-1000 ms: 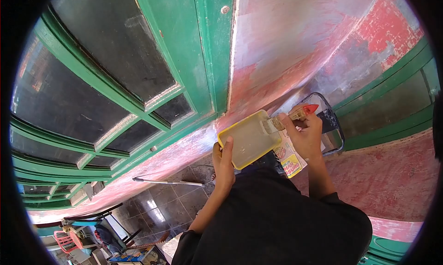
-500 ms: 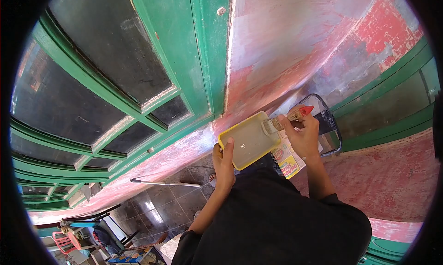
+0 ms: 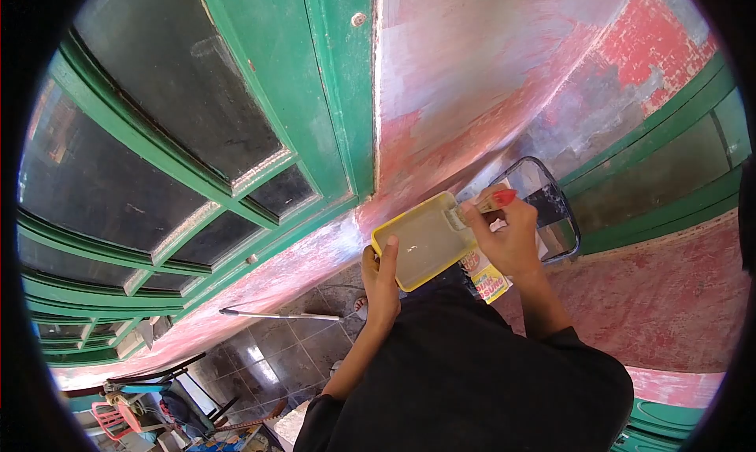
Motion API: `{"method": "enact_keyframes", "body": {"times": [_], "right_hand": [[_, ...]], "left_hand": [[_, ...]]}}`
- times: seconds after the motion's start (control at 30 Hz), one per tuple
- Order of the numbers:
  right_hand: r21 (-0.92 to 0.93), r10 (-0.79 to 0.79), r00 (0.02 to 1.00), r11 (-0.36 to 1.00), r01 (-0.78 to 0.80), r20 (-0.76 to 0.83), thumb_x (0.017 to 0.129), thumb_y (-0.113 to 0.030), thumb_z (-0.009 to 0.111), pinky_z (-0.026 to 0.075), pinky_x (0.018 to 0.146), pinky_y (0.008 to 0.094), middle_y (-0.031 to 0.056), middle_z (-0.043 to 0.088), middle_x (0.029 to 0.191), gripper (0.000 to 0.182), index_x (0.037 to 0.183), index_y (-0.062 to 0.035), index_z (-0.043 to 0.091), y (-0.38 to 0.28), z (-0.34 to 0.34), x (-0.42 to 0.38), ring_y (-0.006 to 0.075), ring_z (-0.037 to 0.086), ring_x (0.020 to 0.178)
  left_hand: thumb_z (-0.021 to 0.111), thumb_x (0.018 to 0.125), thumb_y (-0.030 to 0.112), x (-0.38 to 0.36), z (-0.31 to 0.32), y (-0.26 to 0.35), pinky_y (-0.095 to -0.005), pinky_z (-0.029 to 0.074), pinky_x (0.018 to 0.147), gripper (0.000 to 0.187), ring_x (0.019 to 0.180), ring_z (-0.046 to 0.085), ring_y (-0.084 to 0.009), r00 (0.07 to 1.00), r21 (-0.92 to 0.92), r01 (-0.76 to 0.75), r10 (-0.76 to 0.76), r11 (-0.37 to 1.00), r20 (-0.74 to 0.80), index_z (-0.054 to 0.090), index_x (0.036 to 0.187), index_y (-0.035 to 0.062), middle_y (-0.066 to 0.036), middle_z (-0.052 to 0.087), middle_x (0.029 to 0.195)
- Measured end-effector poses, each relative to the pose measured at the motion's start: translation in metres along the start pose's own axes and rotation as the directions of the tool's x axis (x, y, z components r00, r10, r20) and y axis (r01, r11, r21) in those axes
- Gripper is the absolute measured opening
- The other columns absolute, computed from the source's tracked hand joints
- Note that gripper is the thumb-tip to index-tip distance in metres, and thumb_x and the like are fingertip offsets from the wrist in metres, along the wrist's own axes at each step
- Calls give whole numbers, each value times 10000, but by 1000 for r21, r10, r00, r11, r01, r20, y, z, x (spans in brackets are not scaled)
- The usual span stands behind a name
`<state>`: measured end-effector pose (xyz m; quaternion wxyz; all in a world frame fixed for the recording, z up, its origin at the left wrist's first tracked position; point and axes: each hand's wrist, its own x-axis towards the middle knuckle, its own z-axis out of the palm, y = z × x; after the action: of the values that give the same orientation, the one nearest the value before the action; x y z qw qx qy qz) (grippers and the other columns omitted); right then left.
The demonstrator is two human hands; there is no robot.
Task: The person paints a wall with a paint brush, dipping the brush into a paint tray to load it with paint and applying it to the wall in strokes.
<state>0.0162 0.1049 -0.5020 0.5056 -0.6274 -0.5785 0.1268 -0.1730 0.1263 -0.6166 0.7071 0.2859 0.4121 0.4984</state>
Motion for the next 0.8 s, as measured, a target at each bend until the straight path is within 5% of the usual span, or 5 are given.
{"method": "enact_keyframes", "body": {"times": [0.2, 0.4, 0.5, 0.8], "right_hand": [[-160, -12, 996, 987, 25, 85, 842, -35, 740, 474, 522, 281, 92, 603, 711, 135, 900, -3, 623, 10, 11, -6, 181, 586, 553], [-92, 7, 1000, 996, -4, 23, 847, -37, 750, 479, 531, 261, 65, 628, 720, 141, 905, -3, 627, 14, 8, -9, 113, 591, 570], [81, 172, 980, 983, -164, -103, 854, -45, 756, 477, 544, 220, 32, 650, 695, 143, 887, -4, 623, 8, -1, -7, 62, 597, 599], [-113, 102, 994, 988, -105, -28, 849, -62, 761, 443, 509, 251, 39, 589, 645, 168, 832, -12, 602, 15, 7, -14, 86, 562, 544]], "left_hand": [[654, 973, 381, -5, 4, 2, -249, 451, 751, 427, 849, 530, -90, 1000, 42, -25, 26, 999, -14, 556, 1100, -15, -59, 585, 949], [652, 975, 379, -6, -2, 0, -247, 447, 756, 426, 854, 530, -94, 1000, 35, -27, 27, 999, -12, 557, 1100, -18, -62, 586, 955], [654, 974, 378, -8, -2, 3, -249, 449, 754, 430, 855, 533, -96, 1000, 27, -19, 20, 999, -9, 558, 1103, -20, -65, 586, 955], [664, 967, 369, -10, 1, 2, -260, 460, 761, 427, 866, 548, -101, 1000, 49, -16, 16, 999, 4, 563, 1111, -21, -73, 599, 971]]}}
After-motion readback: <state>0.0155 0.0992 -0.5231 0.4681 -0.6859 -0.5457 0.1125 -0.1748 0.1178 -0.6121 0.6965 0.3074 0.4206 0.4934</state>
